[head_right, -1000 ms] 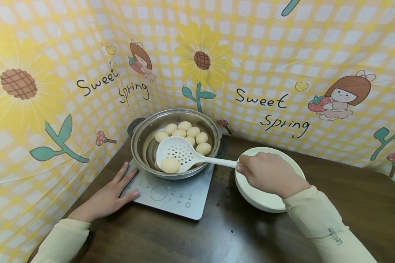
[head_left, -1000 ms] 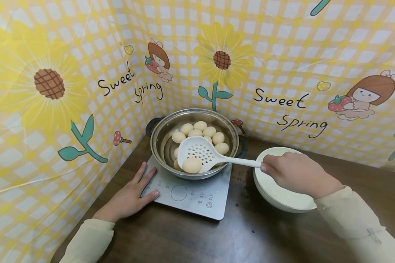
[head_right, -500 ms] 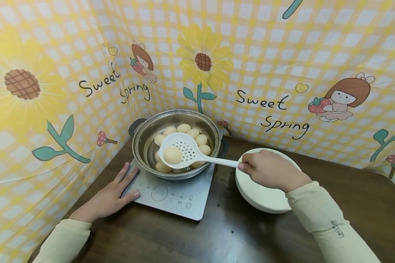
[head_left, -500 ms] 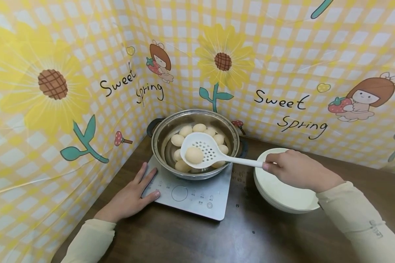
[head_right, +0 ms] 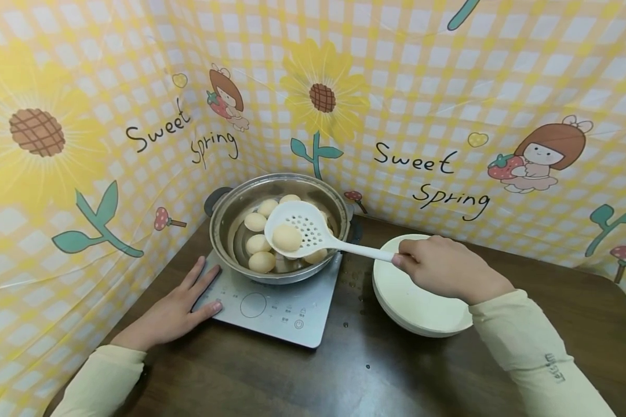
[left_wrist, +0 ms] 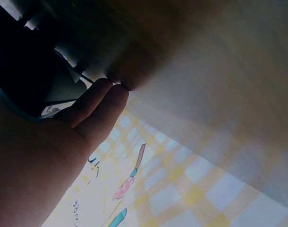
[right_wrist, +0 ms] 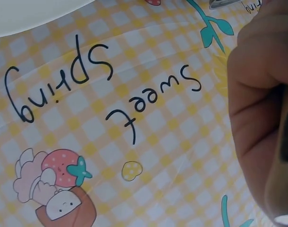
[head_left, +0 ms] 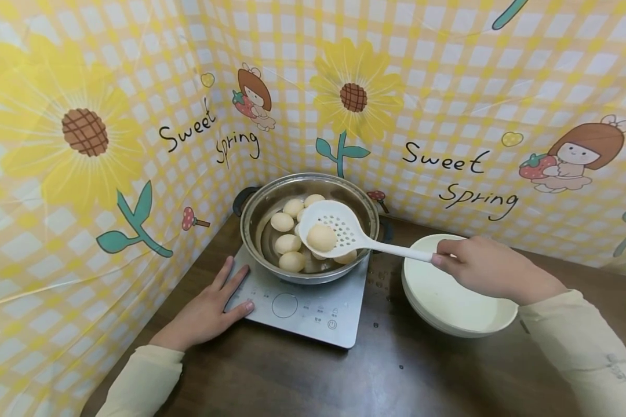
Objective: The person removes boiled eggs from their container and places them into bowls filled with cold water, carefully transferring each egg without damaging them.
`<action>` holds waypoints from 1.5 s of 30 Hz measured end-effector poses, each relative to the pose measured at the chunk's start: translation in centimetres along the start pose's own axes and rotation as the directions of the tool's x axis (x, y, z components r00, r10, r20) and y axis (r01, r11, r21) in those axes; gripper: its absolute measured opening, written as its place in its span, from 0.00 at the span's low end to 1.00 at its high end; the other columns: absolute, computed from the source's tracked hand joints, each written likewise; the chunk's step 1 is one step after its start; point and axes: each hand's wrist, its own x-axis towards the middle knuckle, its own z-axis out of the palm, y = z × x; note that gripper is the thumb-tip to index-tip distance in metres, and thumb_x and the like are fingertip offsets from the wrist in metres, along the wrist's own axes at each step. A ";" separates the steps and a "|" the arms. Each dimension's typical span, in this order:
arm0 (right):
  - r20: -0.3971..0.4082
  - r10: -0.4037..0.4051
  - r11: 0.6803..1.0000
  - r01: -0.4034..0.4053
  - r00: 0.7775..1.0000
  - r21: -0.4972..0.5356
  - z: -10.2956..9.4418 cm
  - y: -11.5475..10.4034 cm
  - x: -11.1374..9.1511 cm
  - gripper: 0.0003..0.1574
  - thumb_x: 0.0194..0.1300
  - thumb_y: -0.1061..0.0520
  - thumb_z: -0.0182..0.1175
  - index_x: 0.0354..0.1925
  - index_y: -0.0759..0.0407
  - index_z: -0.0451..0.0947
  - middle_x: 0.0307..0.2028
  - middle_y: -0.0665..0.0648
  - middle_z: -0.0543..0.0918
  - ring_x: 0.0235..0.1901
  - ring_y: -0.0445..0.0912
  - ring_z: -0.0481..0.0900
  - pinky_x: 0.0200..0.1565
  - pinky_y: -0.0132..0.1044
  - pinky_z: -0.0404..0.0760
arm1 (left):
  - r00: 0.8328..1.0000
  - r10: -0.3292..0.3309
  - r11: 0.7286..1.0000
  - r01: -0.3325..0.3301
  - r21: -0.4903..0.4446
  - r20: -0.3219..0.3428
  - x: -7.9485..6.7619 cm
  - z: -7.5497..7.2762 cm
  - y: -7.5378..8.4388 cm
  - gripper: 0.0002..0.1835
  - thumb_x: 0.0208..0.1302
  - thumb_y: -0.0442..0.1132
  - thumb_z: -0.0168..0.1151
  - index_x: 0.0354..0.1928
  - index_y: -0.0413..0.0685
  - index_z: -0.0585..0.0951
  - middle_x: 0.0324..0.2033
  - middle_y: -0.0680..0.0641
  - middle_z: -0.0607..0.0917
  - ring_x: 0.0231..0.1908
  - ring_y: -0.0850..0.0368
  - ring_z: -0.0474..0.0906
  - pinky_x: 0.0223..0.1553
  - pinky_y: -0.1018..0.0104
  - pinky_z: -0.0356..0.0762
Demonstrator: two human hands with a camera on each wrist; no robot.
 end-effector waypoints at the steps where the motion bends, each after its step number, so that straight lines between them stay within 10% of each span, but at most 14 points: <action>1: -0.001 0.002 1.000 -0.002 1.000 0.003 0.0 0.2 -0.2 0.14 0.77 0.48 0.55 0.31 0.46 0.74 0.16 0.44 0.65 0.15 0.40 0.61 0.22 0.37 0.63 | 1.000 -0.003 1.000 0.003 -0.002 0.003 0.0 0.0 0.1 0.45 0.73 0.66 0.52 0.81 0.51 0.53 0.79 0.35 0.41 0.66 0.23 0.63 0.55 0.31 0.68; 45: 0.024 0.132 0.985 -0.134 0.991 0.112 0.0 6.6 -7.2 0.12 0.79 0.49 0.53 0.39 0.48 0.79 0.21 0.43 0.68 0.21 0.37 0.63 0.27 0.35 0.65 | 1.000 -0.009 1.000 0.009 0.014 0.006 0.1 -0.1 0.3 0.44 0.73 0.65 0.52 0.81 0.50 0.53 0.78 0.34 0.41 0.64 0.22 0.65 0.55 0.31 0.68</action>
